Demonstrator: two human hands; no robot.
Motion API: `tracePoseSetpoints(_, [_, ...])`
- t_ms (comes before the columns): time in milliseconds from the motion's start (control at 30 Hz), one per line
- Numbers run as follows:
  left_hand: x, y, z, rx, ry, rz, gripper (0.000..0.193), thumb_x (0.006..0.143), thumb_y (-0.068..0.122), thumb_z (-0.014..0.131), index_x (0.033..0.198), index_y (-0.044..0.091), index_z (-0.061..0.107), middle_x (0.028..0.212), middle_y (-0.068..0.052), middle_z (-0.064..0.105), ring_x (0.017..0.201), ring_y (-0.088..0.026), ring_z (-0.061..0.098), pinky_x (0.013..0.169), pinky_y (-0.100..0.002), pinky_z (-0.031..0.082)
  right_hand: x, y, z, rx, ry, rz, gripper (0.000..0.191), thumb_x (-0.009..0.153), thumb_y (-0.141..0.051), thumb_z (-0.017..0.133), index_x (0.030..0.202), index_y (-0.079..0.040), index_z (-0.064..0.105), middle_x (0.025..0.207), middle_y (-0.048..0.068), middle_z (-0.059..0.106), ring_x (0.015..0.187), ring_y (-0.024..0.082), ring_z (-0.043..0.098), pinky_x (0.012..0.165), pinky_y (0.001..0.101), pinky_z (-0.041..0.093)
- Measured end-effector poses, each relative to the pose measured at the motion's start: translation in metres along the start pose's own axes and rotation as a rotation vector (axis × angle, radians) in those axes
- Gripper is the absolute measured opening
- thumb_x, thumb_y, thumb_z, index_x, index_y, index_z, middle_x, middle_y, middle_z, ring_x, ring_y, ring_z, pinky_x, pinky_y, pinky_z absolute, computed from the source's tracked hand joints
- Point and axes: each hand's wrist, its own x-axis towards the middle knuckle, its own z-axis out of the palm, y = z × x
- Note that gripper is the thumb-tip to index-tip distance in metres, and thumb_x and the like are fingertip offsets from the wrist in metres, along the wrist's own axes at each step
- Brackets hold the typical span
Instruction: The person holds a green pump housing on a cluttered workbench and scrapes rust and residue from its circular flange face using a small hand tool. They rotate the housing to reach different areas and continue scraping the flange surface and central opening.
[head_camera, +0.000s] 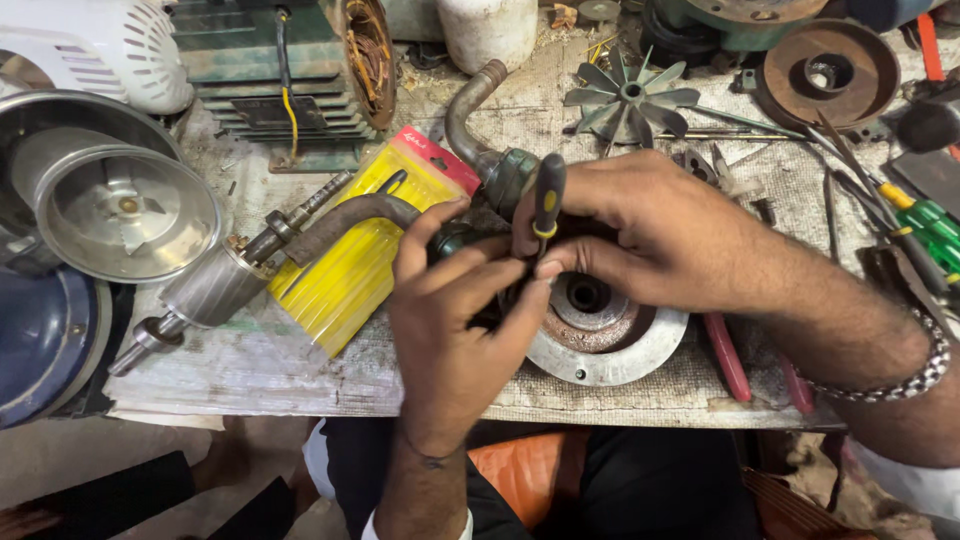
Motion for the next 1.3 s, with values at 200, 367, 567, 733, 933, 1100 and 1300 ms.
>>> tracePoseSetpoints(200, [0.008, -0.005, -0.034, -0.068, -0.198, 0.021, 0.124, 0.048, 0.059, 0.093, 0.141, -0.005, 0.041, 0.141, -0.028, 0.046, 0.136, -0.046, 0.043, 0.115, -0.056, 0.037, -0.010, 0.022, 0.008, 0.243, 0.096, -0.128, 0.016, 0.100, -0.016, 0.069, 0.112, -0.009, 0.062, 0.097, 0.001, 0.078, 0.095, 0.013, 0.082, 0.083, 0.0311, 0.063])
tracePoseSetpoints(367, [0.010, -0.008, -0.034, -0.028, -0.336, -0.018, 0.115, 0.044, 0.066, 0.096, 0.132, 0.002, 0.061, 0.141, -0.020, 0.048, 0.134, -0.042, 0.051, 0.114, -0.053, 0.041, -0.005, 0.020, 0.013, 0.136, 0.033, -0.168, 0.022, 0.095, -0.011, 0.070, 0.116, -0.006, 0.065, 0.097, 0.003, 0.078, 0.091, 0.014, 0.081, 0.081, 0.0322, 0.062])
tracePoseSetpoints(567, [0.011, -0.009, -0.033, 0.007, -0.338, 0.003, 0.104, 0.044, 0.069, 0.095, 0.123, 0.005, 0.070, 0.137, -0.019, 0.051, 0.130, -0.041, 0.053, 0.112, -0.053, 0.042, -0.011, 0.013, 0.012, -0.043, 0.021, -0.150, 0.011, 0.087, -0.001, 0.067, 0.095, -0.008, 0.070, 0.091, 0.004, 0.077, 0.087, 0.016, 0.080, 0.076, 0.0314, 0.061])
tracePoseSetpoints(733, [0.009, -0.008, -0.033, -0.001, -0.323, 0.008, 0.102, 0.047, 0.067, 0.095, 0.124, 0.005, 0.071, 0.139, -0.019, 0.051, 0.133, -0.041, 0.051, 0.114, -0.052, 0.042, -0.010, 0.023, 0.018, -0.025, 0.074, -0.254, 0.016, 0.093, 0.007, 0.064, 0.095, -0.007, 0.071, 0.095, 0.007, 0.076, 0.090, 0.018, 0.078, 0.078, 0.0279, 0.060])
tracePoseSetpoints(933, [0.009, -0.009, -0.032, -0.037, -0.308, -0.004, 0.101, 0.045, 0.065, 0.096, 0.123, 0.006, 0.071, 0.136, -0.017, 0.052, 0.131, -0.039, 0.052, 0.114, -0.051, 0.041, -0.013, 0.028, 0.026, -0.049, 0.116, -0.283, 0.024, 0.085, 0.012, 0.057, 0.095, -0.006, 0.071, 0.097, 0.008, 0.076, 0.094, 0.019, 0.076, 0.084, 0.0329, 0.060])
tracePoseSetpoints(1100, [0.007, -0.009, -0.030, -0.050, -0.274, -0.001, 0.100, 0.045, 0.063, 0.097, 0.122, 0.005, 0.069, 0.138, -0.017, 0.051, 0.134, -0.038, 0.051, 0.116, -0.051, 0.041, -0.013, 0.024, 0.023, -0.015, 0.118, -0.258, 0.024, 0.086, 0.011, 0.060, 0.097, -0.007, 0.070, 0.101, 0.006, 0.076, 0.098, 0.019, 0.077, 0.087, 0.0336, 0.060])
tracePoseSetpoints(1300, [0.007, -0.010, -0.029, -0.037, -0.281, -0.020, 0.101, 0.042, 0.062, 0.098, 0.120, 0.005, 0.070, 0.137, -0.016, 0.052, 0.132, -0.038, 0.051, 0.113, -0.050, 0.042, -0.008, 0.015, 0.022, -0.037, 0.155, -0.302, 0.028, 0.082, 0.013, 0.058, 0.097, -0.009, 0.068, 0.104, 0.006, 0.076, 0.106, 0.022, 0.076, 0.100, 0.0408, 0.055])
